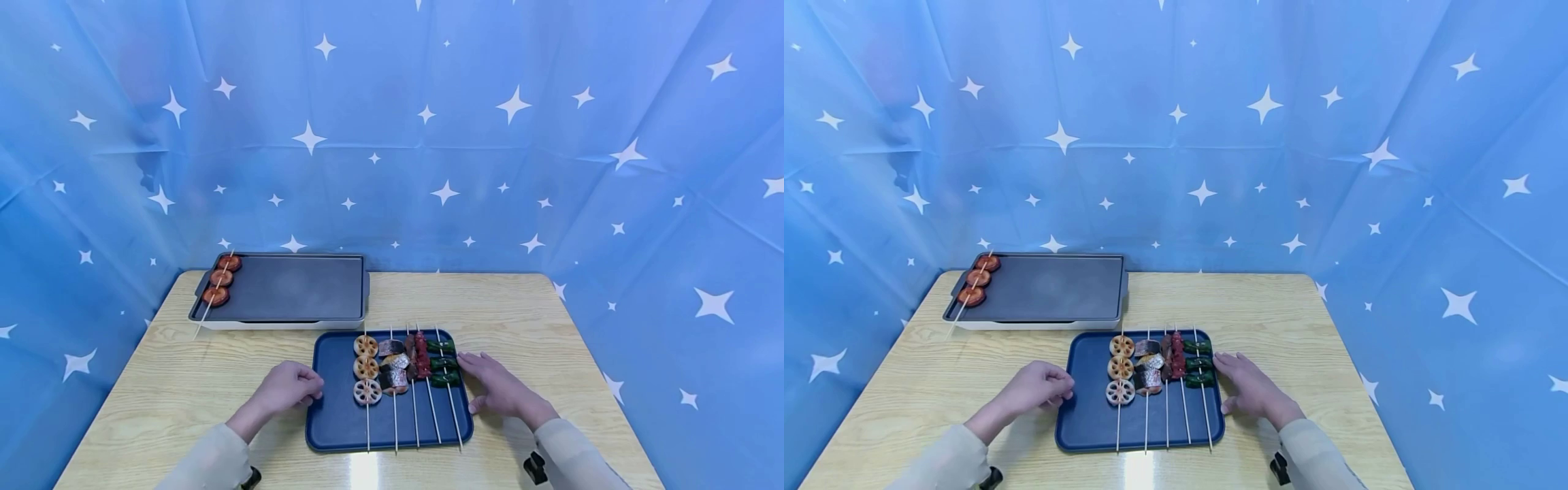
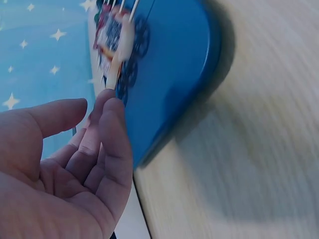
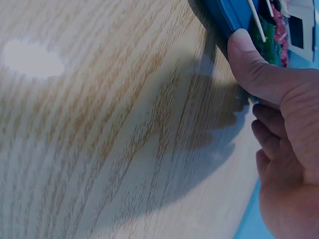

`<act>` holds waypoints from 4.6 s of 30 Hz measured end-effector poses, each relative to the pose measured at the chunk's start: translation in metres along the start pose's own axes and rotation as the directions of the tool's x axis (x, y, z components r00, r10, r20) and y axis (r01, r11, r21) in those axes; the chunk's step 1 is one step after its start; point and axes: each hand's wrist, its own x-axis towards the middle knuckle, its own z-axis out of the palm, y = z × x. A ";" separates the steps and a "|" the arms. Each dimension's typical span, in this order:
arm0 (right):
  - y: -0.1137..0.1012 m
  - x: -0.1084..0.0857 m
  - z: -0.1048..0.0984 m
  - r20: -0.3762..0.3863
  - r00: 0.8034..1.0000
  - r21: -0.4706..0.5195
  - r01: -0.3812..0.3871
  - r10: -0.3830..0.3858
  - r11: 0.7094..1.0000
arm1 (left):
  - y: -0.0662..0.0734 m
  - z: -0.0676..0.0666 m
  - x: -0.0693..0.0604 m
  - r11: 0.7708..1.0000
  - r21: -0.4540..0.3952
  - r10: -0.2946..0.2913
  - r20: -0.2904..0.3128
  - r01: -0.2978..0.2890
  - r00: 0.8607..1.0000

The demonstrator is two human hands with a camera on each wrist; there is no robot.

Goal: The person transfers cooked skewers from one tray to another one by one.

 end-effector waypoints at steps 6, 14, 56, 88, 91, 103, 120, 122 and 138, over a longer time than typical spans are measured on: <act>0.001 0.000 0.001 -0.001 1.000 -0.005 0.008 -0.008 1.000 | -0.007 -0.018 0.002 0.999 -0.043 -0.019 -0.052 0.017 0.998; 0.001 0.000 0.001 -0.002 1.000 0.002 0.005 -0.005 1.000 | -0.016 -0.045 0.003 0.994 -0.078 -0.082 -0.108 0.074 0.991; 0.000 0.000 -0.001 -0.005 1.000 0.005 0.006 -0.006 1.000 | -0.077 -0.174 -0.027 0.957 -0.016 -0.267 -0.443 0.290 0.856; 0.002 0.000 0.001 -0.007 1.000 -0.006 0.019 -0.019 1.000 | -0.087 -0.165 -0.002 0.917 -0.341 -0.268 -0.139 0.208 0.953; 0.002 0.000 0.001 -0.009 1.000 -0.007 0.019 -0.019 1.000 | -0.086 -0.165 -0.002 0.914 -0.353 -0.260 -0.128 0.201 0.957; 0.003 0.000 0.002 -0.009 1.000 -0.004 0.023 -0.023 1.000 | -0.088 -0.164 0.001 0.853 -0.497 -0.218 -0.066 0.157 0.974; 0.001 0.000 0.001 -0.002 1.000 0.003 0.000 0.000 1.000 | -0.093 -0.154 -0.006 0.635 -0.773 -0.052 -0.073 -0.024 0.996; 0.001 0.000 0.001 -0.007 1.000 -0.006 0.010 -0.010 1.000 | -0.093 -0.152 -0.007 0.628 -0.777 -0.042 -0.078 -0.034 0.996; 0.000 0.000 0.000 0.000 1.000 -0.007 0.014 -0.014 1.000 | -0.084 -0.142 -0.014 0.581 -0.809 0.025 -0.088 -0.086 0.996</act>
